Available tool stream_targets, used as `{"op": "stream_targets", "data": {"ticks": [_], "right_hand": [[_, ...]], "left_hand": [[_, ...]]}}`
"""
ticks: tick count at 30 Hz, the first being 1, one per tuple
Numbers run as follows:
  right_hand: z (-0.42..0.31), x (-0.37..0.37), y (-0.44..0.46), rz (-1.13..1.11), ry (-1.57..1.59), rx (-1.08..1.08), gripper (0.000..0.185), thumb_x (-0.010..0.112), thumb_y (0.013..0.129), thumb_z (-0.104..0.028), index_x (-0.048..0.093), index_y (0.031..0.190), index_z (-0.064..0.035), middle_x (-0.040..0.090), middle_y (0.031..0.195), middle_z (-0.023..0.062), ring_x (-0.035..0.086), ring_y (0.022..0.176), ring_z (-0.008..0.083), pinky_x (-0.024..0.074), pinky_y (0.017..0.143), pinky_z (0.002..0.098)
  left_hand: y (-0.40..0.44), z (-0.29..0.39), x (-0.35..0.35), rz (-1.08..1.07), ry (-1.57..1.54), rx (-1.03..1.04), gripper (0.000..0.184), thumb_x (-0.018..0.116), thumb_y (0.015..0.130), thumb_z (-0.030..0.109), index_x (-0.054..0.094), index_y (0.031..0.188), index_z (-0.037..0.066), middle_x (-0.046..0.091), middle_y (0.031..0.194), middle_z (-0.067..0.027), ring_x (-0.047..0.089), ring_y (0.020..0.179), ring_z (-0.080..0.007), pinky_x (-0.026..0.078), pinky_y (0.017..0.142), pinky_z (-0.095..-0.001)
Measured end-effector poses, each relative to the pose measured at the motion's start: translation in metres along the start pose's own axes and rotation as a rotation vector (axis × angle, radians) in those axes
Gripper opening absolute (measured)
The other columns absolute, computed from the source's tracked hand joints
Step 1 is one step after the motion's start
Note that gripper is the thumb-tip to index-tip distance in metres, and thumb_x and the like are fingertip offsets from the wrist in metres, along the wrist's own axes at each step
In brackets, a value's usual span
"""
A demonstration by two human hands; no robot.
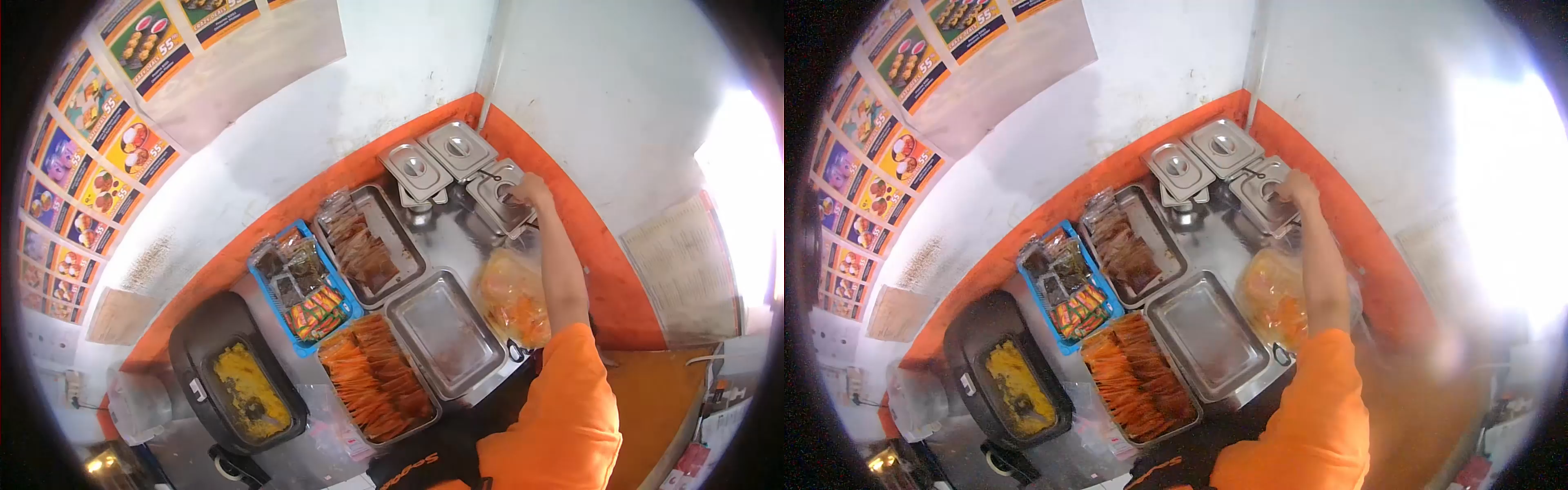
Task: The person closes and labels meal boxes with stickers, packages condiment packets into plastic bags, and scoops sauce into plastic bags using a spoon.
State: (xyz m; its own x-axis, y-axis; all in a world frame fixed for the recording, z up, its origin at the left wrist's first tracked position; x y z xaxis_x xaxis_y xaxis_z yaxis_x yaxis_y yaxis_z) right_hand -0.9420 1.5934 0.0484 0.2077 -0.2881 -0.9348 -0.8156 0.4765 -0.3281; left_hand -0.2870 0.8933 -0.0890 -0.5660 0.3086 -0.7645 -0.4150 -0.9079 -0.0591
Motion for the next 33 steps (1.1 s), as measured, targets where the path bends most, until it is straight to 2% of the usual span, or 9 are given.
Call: {"op": "stream_targets", "data": {"ticks": [2,5,8,11,15,19,22,30,33], "right_hand": [[-0.008,0.015,-0.004,0.044,0.148,0.000,0.061,0.079,0.077,-0.039,0.072,0.126,-0.0038,0.069,0.132,0.0225,0.068,0.122,0.0383,0.0536,0.102,0.0508],[-0.010,0.013,-0.010,0.175,0.179,0.035,0.050,0.080,0.072,-0.038,0.077,0.102,0.0027,0.079,0.099,0.0189,0.076,0.097,0.0328,0.0592,0.086,0.0453],[-0.010,-0.009,-0.023,0.247,-0.005,-0.075,0.048,0.079,0.072,-0.033,0.077,0.103,0.0025,0.077,0.104,0.0212,0.075,0.101,0.0348,0.0595,0.085,0.0470],[0.004,-0.040,-0.040,0.204,-0.041,-0.026,0.044,0.075,0.074,-0.030,0.078,0.107,-0.0017,0.075,0.114,0.0215,0.073,0.107,0.0370,0.0580,0.091,0.0471],[0.022,-0.082,-0.029,0.438,-0.106,-0.060,0.037,0.073,0.076,-0.029,0.079,0.101,-0.0017,0.075,0.112,0.0224,0.074,0.104,0.0361,0.0583,0.090,0.0481],[-0.021,-0.120,-0.016,0.275,-0.110,-0.187,0.039,0.075,0.074,-0.033,0.080,0.097,-0.0019,0.076,0.107,0.0218,0.075,0.100,0.0348,0.0588,0.088,0.0453],[-0.068,-0.106,0.009,0.194,-0.112,-0.290,0.039,0.075,0.075,-0.035,0.080,0.097,-0.0030,0.077,0.103,0.0211,0.076,0.097,0.0336,0.0589,0.087,0.0448],[-0.173,-0.021,0.025,0.139,0.020,-0.227,0.060,0.072,0.087,-0.044,0.068,0.132,-0.0050,0.067,0.137,0.0166,0.065,0.125,0.0363,0.0543,0.102,0.0479],[-0.177,-0.010,0.033,0.133,0.010,-0.255,0.057,0.069,0.091,-0.045,0.069,0.130,-0.0028,0.067,0.136,0.0198,0.065,0.124,0.0390,0.0538,0.103,0.0493]], "left_hand": [[0.004,0.001,0.002,-0.020,-0.006,-0.008,0.051,0.076,0.090,0.017,0.059,0.134,-0.003,0.070,0.115,-0.0202,0.070,0.101,-0.0288,0.057,0.086,-0.0364],[0.008,0.002,0.003,-0.052,-0.005,-0.009,0.051,0.075,0.091,0.018,0.058,0.134,-0.003,0.070,0.116,-0.0207,0.070,0.101,-0.0292,0.056,0.086,-0.0367],[0.015,0.004,0.008,-0.071,-0.015,-0.008,0.051,0.075,0.091,0.019,0.058,0.134,-0.004,0.070,0.116,-0.0211,0.070,0.100,-0.0296,0.056,0.086,-0.0370],[0.022,0.004,0.014,-0.096,-0.020,-0.012,0.051,0.074,0.092,0.019,0.058,0.134,-0.004,0.069,0.116,-0.0216,0.070,0.100,-0.0300,0.056,0.086,-0.0373],[0.033,0.003,0.021,-0.125,-0.018,-0.025,0.051,0.073,0.093,0.020,0.058,0.134,-0.005,0.069,0.117,-0.0222,0.070,0.100,-0.0306,0.056,0.086,-0.0376],[0.038,0.010,0.030,-0.146,-0.012,-0.031,0.051,0.072,0.094,0.021,0.058,0.135,-0.005,0.069,0.118,-0.0227,0.070,0.099,-0.0311,0.056,0.087,-0.0380],[0.041,0.009,0.036,-0.158,-0.017,-0.029,0.051,0.071,0.094,0.022,0.058,0.135,-0.006,0.069,0.118,-0.0232,0.069,0.099,-0.0315,0.056,0.087,-0.0383],[0.046,0.005,0.040,-0.137,-0.040,-0.086,0.051,0.070,0.096,0.024,0.058,0.135,-0.007,0.069,0.119,-0.0244,0.069,0.098,-0.0326,0.056,0.087,-0.0390],[0.045,0.002,0.043,-0.139,-0.032,-0.108,0.052,0.069,0.097,0.025,0.058,0.135,-0.008,0.069,0.120,-0.0248,0.069,0.098,-0.0330,0.056,0.088,-0.0393]]}}
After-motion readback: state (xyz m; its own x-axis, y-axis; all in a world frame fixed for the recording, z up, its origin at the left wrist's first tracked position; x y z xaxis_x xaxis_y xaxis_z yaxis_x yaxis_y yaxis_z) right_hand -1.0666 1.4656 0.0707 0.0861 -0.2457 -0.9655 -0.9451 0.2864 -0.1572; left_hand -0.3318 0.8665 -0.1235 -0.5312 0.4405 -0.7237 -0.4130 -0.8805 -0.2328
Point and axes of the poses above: each hand's wrist, its own y-axis towards the middle knuckle, its own x-axis out of the palm, z = x × y, the point moved 5 cm from there along y, towards the middle knuckle
